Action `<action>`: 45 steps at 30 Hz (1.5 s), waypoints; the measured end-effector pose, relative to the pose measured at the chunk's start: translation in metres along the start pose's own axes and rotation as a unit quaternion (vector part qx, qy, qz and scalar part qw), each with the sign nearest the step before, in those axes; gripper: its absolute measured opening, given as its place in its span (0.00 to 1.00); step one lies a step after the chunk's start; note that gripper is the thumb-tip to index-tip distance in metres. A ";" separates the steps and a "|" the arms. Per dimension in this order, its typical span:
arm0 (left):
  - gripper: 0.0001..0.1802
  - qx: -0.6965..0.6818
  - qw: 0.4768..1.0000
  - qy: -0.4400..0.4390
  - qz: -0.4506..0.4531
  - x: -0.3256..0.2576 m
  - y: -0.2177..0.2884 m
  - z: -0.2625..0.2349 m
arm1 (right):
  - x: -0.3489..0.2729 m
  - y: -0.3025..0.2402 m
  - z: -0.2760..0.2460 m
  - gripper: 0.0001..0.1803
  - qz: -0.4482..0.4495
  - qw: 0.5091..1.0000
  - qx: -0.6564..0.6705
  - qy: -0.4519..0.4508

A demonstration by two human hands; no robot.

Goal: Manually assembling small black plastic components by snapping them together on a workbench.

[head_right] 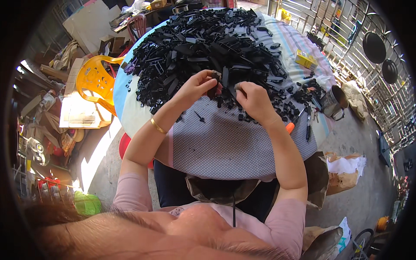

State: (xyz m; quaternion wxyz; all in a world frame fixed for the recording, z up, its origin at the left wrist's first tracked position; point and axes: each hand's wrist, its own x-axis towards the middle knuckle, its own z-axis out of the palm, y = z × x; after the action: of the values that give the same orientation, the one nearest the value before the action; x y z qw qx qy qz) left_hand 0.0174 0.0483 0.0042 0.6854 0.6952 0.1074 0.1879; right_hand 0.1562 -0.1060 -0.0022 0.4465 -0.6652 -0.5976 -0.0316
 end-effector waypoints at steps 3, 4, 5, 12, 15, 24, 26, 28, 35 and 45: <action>0.17 -0.213 0.971 -0.033 -0.104 -0.006 -0.001 -0.001 | 0.002 -0.003 0.000 0.08 0.049 0.992 0.112 0.037; 0.17 -0.254 0.959 -0.062 -0.109 -0.004 -0.010 -0.005 | 0.001 -0.006 0.000 0.09 0.123 0.969 0.213 0.033; 0.17 -0.279 0.950 -0.077 -0.114 -0.005 -0.013 -0.006 | 0.000 -0.005 0.002 0.11 0.132 0.964 0.230 0.037; 0.16 -0.294 0.944 -0.081 -0.124 -0.021 -0.010 0.016 | -0.006 -0.018 0.010 0.12 0.152 0.932 0.324 0.057; 0.21 -0.204 0.974 -0.073 -0.069 -0.027 -0.009 0.021 | -0.007 -0.018 0.011 0.11 0.146 0.932 0.329 0.039; 0.19 -0.123 0.992 -0.034 -0.026 -0.032 -0.015 0.033 | -0.013 -0.025 0.025 0.08 0.026 0.978 0.186 0.089; 0.19 -0.247 0.966 -0.059 -0.047 -0.032 -0.020 0.033 | -0.013 -0.027 0.025 0.08 0.029 0.977 0.183 0.105; 0.19 -0.278 0.957 -0.060 -0.051 -0.033 -0.018 0.033 | -0.013 -0.027 0.024 0.07 0.034 0.976 0.178 0.122; 0.18 -0.272 0.959 -0.042 -0.075 -0.031 -0.016 0.032 | -0.010 -0.027 0.020 0.04 -0.064 0.987 0.036 0.146; 0.18 -0.251 0.966 -0.036 -0.042 -0.034 -0.012 0.034 | -0.012 -0.031 0.021 0.04 -0.120 0.987 -0.016 0.107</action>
State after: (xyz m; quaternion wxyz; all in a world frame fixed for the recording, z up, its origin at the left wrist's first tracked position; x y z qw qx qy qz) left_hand 0.0018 0.0043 -0.0112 0.8487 0.5021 0.0613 0.1542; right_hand 0.1169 -0.1057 -0.0040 0.4904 -0.5884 -0.6213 -0.1652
